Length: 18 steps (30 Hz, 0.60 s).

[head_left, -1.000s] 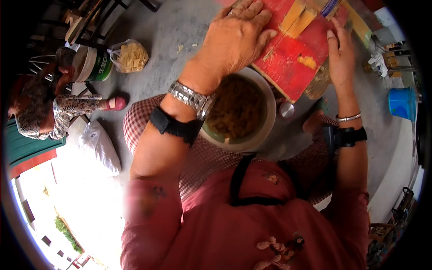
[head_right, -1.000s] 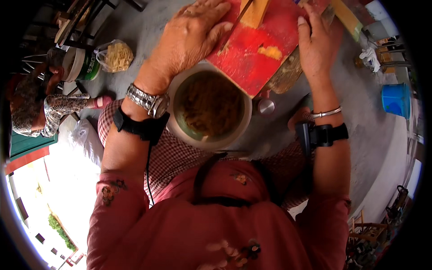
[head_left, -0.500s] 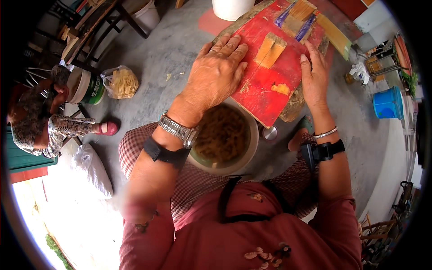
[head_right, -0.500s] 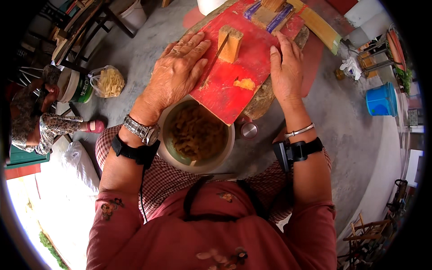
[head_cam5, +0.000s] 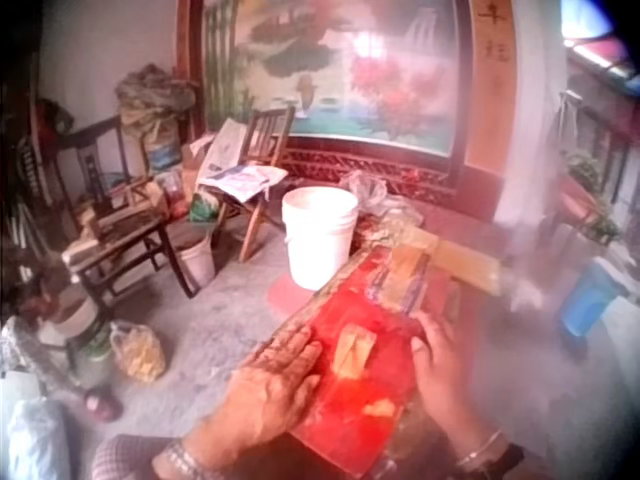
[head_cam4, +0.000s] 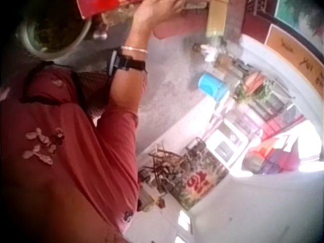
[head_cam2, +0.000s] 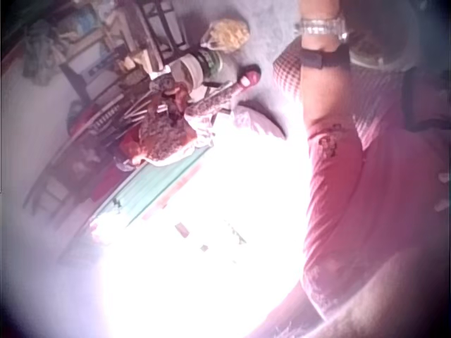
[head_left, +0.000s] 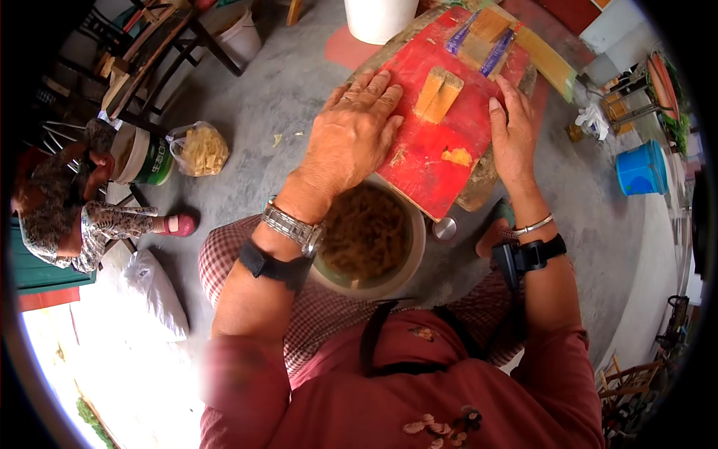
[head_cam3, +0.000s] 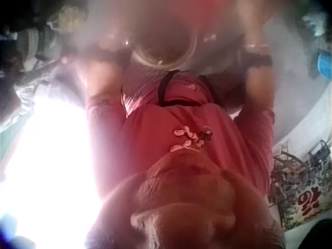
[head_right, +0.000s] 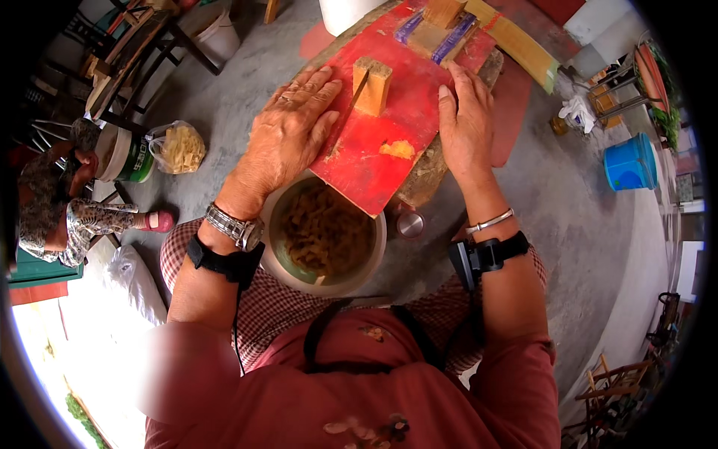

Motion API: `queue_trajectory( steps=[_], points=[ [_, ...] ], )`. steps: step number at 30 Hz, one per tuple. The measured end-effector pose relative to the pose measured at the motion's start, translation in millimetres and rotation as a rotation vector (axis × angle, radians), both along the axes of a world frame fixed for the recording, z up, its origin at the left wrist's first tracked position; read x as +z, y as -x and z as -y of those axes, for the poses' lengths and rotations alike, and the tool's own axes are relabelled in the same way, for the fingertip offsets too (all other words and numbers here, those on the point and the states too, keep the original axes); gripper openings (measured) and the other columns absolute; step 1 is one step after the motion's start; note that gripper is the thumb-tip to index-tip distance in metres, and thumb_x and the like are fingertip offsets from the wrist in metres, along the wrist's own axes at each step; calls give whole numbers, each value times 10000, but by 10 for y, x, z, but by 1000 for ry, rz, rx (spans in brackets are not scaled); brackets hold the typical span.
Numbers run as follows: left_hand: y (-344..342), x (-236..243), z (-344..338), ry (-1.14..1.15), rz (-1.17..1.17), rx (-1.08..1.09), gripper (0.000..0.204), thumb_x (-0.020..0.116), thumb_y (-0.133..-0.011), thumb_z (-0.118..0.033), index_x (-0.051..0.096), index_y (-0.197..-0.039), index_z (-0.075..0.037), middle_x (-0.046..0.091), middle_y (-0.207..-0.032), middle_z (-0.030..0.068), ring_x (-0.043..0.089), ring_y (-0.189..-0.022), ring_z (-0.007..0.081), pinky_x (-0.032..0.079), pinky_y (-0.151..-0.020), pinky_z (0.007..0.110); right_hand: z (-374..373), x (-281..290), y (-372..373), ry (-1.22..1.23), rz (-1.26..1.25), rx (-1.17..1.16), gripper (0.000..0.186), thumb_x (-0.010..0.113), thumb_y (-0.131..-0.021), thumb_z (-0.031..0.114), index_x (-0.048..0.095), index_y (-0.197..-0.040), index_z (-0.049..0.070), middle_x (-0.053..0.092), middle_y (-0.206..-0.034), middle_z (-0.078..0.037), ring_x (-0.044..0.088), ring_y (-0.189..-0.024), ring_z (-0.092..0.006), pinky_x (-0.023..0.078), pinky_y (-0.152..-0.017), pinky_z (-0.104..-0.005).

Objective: The person sits on the floor and uses a handheld grater to shred a yellow block of food into a white bowl. The person repeatedly rubs the block against the grater's surface, allowing the shreds to fall into the container below.

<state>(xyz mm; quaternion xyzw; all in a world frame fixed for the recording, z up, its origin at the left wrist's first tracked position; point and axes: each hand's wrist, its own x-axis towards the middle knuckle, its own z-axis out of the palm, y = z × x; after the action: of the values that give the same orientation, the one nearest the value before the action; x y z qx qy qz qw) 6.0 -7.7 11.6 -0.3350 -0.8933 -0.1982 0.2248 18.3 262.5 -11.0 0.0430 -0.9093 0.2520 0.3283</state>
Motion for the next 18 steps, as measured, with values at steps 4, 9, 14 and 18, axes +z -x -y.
queue_trajectory(
  steps=[4,9,14,18],
  points=[
    [12,-9,0,-14,-17,2,374,597,-958,-192,612,-1298,-34,559,-1393,161,494,-1333,319,415,-1099,394,32,39,-17,1,-5,1,371,542,-985,195,560,-1339,88,573,-1312,-132,497,-1242,-321,377,-1077,-420],
    [21,29,-28,-29,25,-11,370,596,-957,-164,607,-1306,-42,550,-1405,156,491,-1337,322,419,-1094,395,-2,54,3,-26,-6,-20,366,552,-967,173,566,-1320,76,580,-1292,-141,499,-1230,-335,380,-1070,-431],
    [1,45,21,1,45,-24,391,585,-958,-147,582,-1330,-28,526,-1427,166,474,-1348,349,401,-1107,414,93,76,-37,21,-7,-20,356,547,-960,149,565,-1307,69,568,-1294,-158,486,-1236,-349,393,-1068,-435],
    [19,39,-18,-26,26,-28,372,607,-938,-191,620,-1271,-25,572,-1373,177,498,-1322,347,393,-1111,435,72,100,-50,27,13,-14,370,549,-957,143,552,-1315,49,546,-1319,-170,466,-1257,-352,386,-1083,-437]
  ],
)
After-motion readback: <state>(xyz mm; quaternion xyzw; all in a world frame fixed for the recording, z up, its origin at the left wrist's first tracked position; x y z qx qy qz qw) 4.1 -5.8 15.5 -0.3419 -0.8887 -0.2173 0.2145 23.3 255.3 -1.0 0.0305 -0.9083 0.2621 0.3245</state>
